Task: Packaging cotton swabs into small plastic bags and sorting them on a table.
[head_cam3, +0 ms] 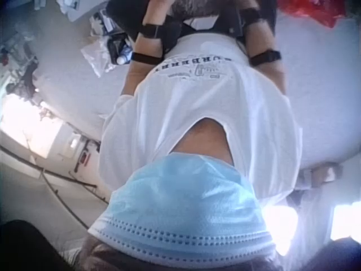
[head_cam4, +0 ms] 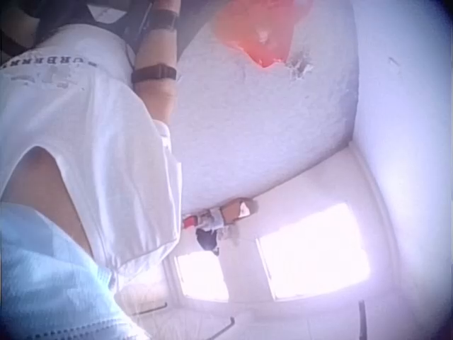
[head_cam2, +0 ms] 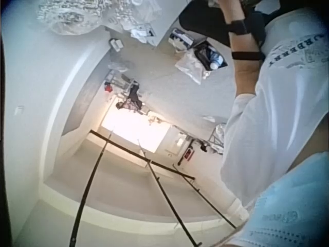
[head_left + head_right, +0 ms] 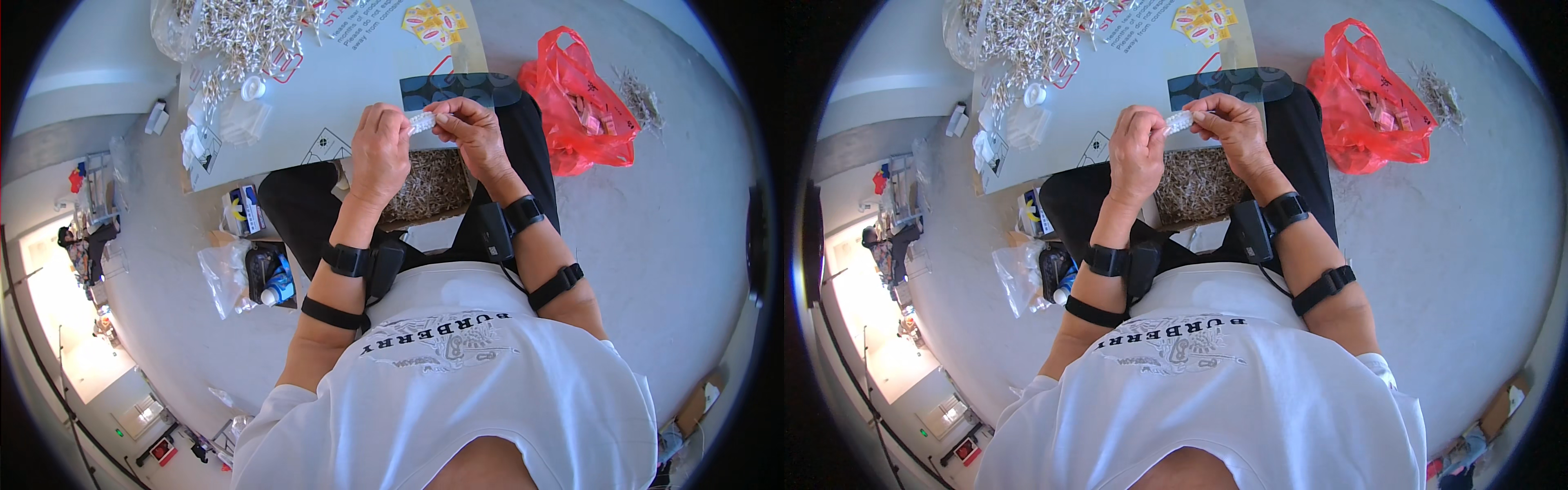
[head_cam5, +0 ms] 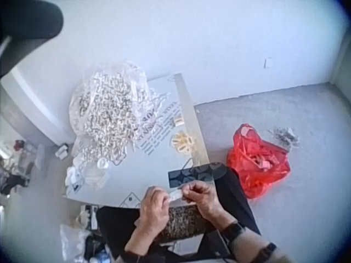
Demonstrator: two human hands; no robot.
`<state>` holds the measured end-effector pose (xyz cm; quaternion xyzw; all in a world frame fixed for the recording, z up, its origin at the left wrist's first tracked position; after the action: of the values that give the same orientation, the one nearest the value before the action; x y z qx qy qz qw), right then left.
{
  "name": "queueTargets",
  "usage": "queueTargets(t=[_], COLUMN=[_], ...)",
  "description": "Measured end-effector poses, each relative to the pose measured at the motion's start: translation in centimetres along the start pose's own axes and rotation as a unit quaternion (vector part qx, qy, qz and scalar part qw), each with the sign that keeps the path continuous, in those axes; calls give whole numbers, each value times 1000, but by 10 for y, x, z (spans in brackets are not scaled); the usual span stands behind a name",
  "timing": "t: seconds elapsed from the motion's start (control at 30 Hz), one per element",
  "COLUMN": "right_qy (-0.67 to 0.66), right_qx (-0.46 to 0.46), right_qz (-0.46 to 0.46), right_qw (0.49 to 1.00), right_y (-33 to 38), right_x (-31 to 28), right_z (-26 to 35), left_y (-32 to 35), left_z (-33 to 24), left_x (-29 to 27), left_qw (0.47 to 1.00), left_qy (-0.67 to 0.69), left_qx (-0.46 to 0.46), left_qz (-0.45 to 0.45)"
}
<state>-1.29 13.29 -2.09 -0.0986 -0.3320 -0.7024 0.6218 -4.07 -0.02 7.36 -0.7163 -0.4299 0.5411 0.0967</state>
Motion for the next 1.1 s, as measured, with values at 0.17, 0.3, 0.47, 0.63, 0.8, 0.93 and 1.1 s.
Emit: queueTargets(t=[0.17, 0.3, 0.47, 0.63, 0.8, 0.93, 1.1], right_qy=[6, -64, -186, -347, -390, -418, -431], right_qx=[22, 121, 141, 87, 73, 75, 72], right_qz=[19, 44, 61, 137, 171, 183, 167], right_qw=[1000, 990, 970, 924, 902, 887, 884], right_y=[5, 2, -4, -4, -6, -4, -3], right_x=[13, 22, 29, 40, 39, 40, 36], right_z=[2, -16, -32, -25, -29, -28, -26], left_y=[-7, -9, -10, -12, -17, -18, -19], left_z=[-7, -11, -16, -19, -26, -30, -34], left_x=[-6, -7, -6, -8, -11, -13, -13], left_qw=[999, 998, 998, 995, 995, 996, 997], left_qy=[-28, -48, -27, -16, -23, -34, -50], left_qx=[9, 3, -25, -56, -41, -21, -23], left_qz=[-24, -41, -53, -86, -85, -80, -57])
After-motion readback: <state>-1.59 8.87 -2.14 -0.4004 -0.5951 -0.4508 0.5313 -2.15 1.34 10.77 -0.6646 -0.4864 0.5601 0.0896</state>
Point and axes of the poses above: each hand's wrist, its own y-axis away from the middle knuckle, its own x-axis out of the palm, z = x × y, the point moved 6 cm from there along -y, towards the middle knuckle, and after that the axes turned 14 degrees about x, right-handed, at the moved point
